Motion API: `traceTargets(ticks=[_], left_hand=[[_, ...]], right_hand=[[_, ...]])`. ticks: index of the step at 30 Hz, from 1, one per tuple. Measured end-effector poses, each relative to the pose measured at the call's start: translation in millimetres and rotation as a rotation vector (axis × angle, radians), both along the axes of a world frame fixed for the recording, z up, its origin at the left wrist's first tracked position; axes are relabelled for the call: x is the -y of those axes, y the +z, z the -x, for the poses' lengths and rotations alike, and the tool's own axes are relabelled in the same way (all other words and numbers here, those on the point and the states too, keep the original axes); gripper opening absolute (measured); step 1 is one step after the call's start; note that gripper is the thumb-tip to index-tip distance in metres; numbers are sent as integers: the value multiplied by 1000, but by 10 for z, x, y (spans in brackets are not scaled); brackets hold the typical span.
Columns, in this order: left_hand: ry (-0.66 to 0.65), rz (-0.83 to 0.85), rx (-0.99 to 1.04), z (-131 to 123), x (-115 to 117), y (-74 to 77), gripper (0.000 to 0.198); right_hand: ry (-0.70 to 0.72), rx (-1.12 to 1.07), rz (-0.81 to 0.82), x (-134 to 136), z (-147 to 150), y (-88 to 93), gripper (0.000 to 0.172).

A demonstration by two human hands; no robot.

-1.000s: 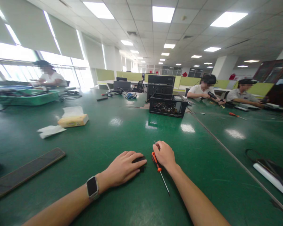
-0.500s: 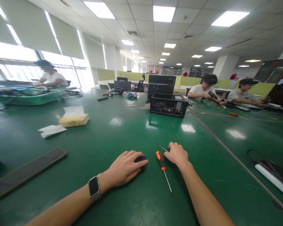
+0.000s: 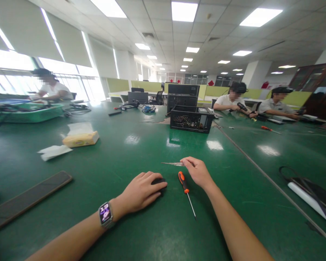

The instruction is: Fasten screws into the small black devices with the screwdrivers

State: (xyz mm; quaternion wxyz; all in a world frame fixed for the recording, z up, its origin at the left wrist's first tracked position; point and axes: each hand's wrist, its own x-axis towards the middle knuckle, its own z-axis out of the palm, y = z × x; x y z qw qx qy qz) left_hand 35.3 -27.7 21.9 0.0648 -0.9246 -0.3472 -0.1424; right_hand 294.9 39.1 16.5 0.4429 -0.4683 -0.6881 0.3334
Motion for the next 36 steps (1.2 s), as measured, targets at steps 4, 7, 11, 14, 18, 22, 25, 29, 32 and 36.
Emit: traceTargets(ticks=[4,7,11,14,18,22,25,29,32,36], left_hand=[[-17,41,75,33,-35,-30,30],[-28,43,111,50,-51,-62,31],[-26,20,140,47,-60,-90,31],[-22,4,152,36,-69,-97,31],[-15,6,159,30,-76,-100,30],[-20,22,194,32,-76,-107,28],[-35,-15,264,31,-74,-119,25],[-26,-108,364,18,-65,-127,19],[-5,-154,392,5,-58,-123,18],[-30,-193,396,6,-60,-111,13]], right_hand=[[-22,-422,105,41,124,5,25],[-18,-743,207,66,195,6,30],[34,-913,309,124,286,28,33],[86,-847,375,173,333,40,31],[142,-826,295,209,352,41,31],[201,-747,369,201,336,40,22],[224,-637,437,191,323,17,30],[262,-512,387,214,343,-34,26],[363,-438,387,259,392,-42,20],[389,-437,369,308,448,-15,19]])
